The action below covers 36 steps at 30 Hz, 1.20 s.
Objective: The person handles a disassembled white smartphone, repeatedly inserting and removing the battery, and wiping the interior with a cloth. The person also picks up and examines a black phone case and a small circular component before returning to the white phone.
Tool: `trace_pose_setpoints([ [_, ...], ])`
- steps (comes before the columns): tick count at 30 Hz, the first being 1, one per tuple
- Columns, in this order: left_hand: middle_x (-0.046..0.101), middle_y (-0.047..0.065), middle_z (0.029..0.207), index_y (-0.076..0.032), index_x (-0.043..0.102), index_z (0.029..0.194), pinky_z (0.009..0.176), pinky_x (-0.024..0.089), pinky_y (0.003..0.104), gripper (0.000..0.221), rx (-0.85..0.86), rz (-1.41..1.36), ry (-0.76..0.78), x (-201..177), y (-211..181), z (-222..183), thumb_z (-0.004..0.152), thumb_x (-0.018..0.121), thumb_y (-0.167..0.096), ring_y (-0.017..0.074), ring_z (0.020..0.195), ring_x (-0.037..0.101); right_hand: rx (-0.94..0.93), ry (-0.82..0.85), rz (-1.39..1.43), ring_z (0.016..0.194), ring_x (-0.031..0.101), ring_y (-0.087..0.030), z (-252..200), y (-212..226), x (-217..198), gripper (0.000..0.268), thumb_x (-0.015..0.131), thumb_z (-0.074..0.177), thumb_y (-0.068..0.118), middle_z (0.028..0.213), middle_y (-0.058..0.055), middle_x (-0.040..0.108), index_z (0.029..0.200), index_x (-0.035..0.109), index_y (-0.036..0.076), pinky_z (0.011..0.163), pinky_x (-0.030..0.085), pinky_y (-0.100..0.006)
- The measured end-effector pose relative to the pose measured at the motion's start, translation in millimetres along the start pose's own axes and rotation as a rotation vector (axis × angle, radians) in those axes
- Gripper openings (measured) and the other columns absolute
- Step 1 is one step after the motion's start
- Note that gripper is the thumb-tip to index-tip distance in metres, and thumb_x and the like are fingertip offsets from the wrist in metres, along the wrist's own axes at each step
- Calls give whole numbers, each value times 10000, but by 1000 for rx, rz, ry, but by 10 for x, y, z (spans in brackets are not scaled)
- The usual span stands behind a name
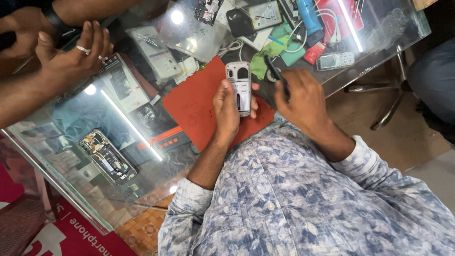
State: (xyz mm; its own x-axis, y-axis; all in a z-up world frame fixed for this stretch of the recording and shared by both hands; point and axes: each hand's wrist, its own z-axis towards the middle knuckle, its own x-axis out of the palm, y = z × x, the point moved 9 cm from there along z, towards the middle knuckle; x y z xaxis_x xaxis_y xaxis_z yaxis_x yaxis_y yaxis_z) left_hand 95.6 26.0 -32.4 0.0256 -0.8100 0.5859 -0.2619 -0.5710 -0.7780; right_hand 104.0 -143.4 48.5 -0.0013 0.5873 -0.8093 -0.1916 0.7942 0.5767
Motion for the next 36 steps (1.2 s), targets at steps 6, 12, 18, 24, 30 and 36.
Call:
trace_pose_setpoints([
  [6, 592, 175, 1383, -25, 394, 1451, 918, 641, 466, 676, 60, -162, 96, 45, -88, -3, 1089, 292, -587, 298, 1117, 702, 176, -95, 791, 976, 653, -151, -40, -143, 22, 143, 636, 1108, -3, 1126, -137, 698, 1242, 642, -50, 839, 549, -294],
  [12, 545, 122, 1472, -35, 319, 1593, 1119, 529, 378, 620, -8, -125, 94, -123, 182, -4, 1123, 462, -413, 219, 1344, 569, 335, 277, 1182, 873, 686, -115, -6, -2, 425, 311, 636, 990, -20, 1019, -61, 702, 1298, 599, -35, 675, 639, -280],
  [18, 607, 125, 1380, -18, 362, 1507, 1083, 546, 351, 487, 6, 122, 182, 0, 239, -25, 1113, 549, -236, 213, 1273, 636, -5, 134, 589, 794, 677, -113, 88, 231, 134, 403, 797, 911, 64, 958, -104, 667, 1285, 687, -35, 630, 569, -271],
  [24, 666, 146, 1216, 28, 462, 1457, 958, 582, 350, 409, 61, 214, 169, 63, 97, -21, 1128, 559, -195, 189, 1098, 681, -198, -31, 296, 866, 624, -157, 151, 397, -158, 387, 880, 860, 161, 989, -104, 686, 1175, 729, -4, 636, 502, -297],
  [30, 736, 114, 1017, 22, 518, 1380, 771, 612, 303, 366, -42, 159, 307, 303, 34, -183, 1107, 595, -209, 160, 849, 719, 181, 225, 1070, 994, 633, -92, 182, -120, 308, 252, 730, 1038, 141, 1133, -50, 622, 1200, 663, -39, 843, 556, -233],
  [36, 669, 65, 967, 31, 564, 1214, 684, 512, 266, 275, -154, 134, 439, 286, 128, -234, 1114, 626, -218, 116, 804, 608, -37, 277, 1106, 1025, 608, -112, 135, -92, 278, 181, 690, 1081, 106, 1096, -85, 642, 1134, 664, -65, 939, 500, -233],
])
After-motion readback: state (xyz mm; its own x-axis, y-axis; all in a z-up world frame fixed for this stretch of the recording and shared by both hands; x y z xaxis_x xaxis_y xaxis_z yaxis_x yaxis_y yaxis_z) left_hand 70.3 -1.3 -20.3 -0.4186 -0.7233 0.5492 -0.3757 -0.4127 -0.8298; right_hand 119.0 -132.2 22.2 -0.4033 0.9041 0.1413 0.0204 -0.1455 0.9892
